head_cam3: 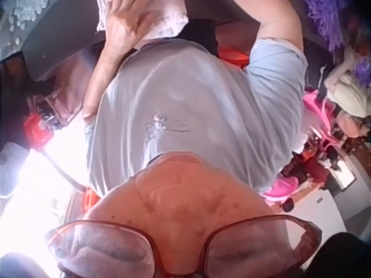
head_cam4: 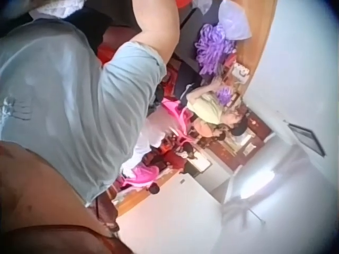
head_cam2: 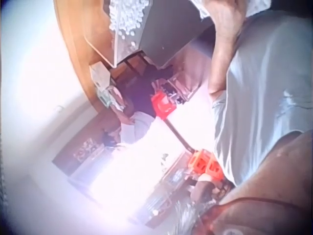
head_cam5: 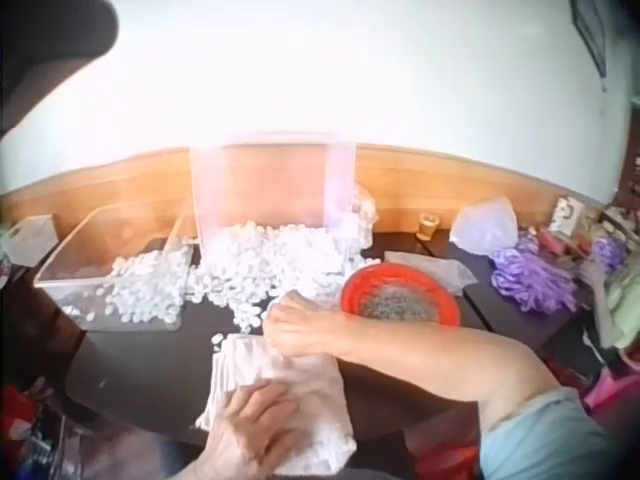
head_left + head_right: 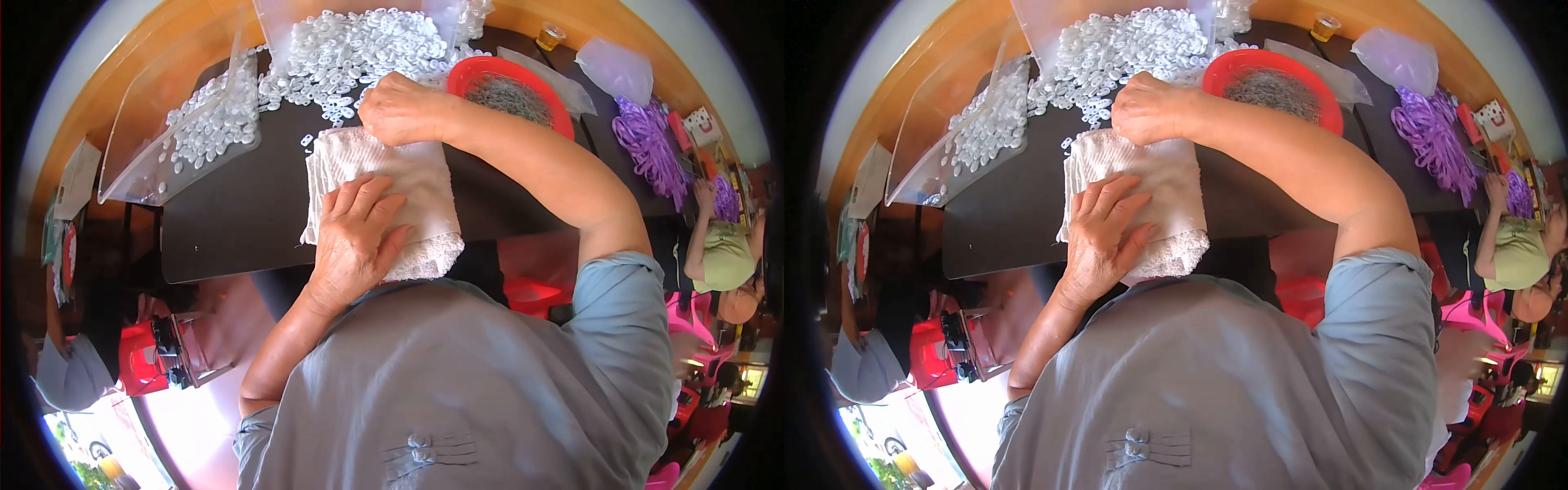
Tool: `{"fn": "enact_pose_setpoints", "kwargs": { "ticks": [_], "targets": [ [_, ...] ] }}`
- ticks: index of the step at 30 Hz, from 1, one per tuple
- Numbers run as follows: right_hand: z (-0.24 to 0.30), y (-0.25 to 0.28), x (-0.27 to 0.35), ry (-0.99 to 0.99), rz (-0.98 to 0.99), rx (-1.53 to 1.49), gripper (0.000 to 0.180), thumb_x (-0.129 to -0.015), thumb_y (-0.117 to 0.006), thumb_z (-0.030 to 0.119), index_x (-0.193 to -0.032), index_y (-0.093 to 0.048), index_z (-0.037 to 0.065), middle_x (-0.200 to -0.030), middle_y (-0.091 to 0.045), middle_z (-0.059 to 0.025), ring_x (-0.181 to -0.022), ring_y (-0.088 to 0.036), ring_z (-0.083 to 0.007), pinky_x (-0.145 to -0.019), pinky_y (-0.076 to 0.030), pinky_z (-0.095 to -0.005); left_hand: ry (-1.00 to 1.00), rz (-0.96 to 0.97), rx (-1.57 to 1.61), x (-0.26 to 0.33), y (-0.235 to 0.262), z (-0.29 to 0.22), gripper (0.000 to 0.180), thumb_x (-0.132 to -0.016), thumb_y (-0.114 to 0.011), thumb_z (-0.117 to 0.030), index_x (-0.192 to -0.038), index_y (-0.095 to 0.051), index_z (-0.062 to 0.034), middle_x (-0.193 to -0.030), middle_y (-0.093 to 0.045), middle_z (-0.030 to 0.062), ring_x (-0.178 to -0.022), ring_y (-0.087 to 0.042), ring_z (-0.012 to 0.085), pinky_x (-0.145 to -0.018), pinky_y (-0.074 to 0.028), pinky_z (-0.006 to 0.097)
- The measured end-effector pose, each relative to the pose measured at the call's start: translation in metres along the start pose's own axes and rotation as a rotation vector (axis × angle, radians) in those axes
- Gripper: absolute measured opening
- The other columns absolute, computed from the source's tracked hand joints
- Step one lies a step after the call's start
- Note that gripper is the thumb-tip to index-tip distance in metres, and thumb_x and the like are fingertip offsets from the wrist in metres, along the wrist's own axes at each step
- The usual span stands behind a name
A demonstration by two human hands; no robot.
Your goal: Assembling small metal rings onto white plastic components at a workstation.
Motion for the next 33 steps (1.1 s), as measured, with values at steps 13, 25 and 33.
{"fn": "enact_pose_setpoints", "kwargs": {
  "ticks": [13,25,33],
  "targets": [
    [0.049,0.071,0.033,-0.178,-0.305,-0.082,0.015,-0.076,-0.059,0.016,-0.08,-0.061,0.002,-0.077,-0.064,-0.0124,-0.068,-0.066,-0.0259,-0.059,-0.052,-0.0384,0.761,-0.3,0.943,-0.003,0.015,0.039,0.021,-0.096,-0.058,-0.015,-0.103,-0.066,0.0042,-0.084,-0.066,0.0076,-0.074,-0.059,0.0128,-0.067,-0.048,0.026],
    [0.06,0.076,0.049,-0.188,-0.306,-0.184,0.011,-0.073,-0.06,0.011,-0.079,-0.055,0.004,-0.079,-0.059,-0.0088,-0.07,-0.061,-0.0237,-0.065,-0.047,-0.0361,0.88,-0.122,1.192,-0.021,-0.006,0.053,0.018,-0.096,-0.057,-0.013,-0.093,-0.062,0.0039,-0.075,-0.062,0.0087,-0.057,-0.055,0.013,-0.051,-0.042,0.025],
    [0.056,0.071,0.057,-0.183,-0.387,-0.275,0.011,-0.075,-0.06,0.014,-0.078,-0.055,0.004,-0.081,-0.059,-0.0083,-0.07,-0.061,-0.0244,-0.065,-0.049,-0.0374,0.888,0.029,1.244,-0.03,-0.007,0.057,0.015,-0.09,-0.058,-0.008,-0.092,-0.062,0.0061,-0.072,-0.063,0.0118,-0.056,-0.058,0.0168,-0.045,-0.044,0.027]
  ]
}}
Point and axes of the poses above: each hand's wrist, its own x-axis away from the middle knuckle, its own y-axis out of the back of the hand, z = x × y, the point moved 6 cm from there along -x, towards the middle knuckle
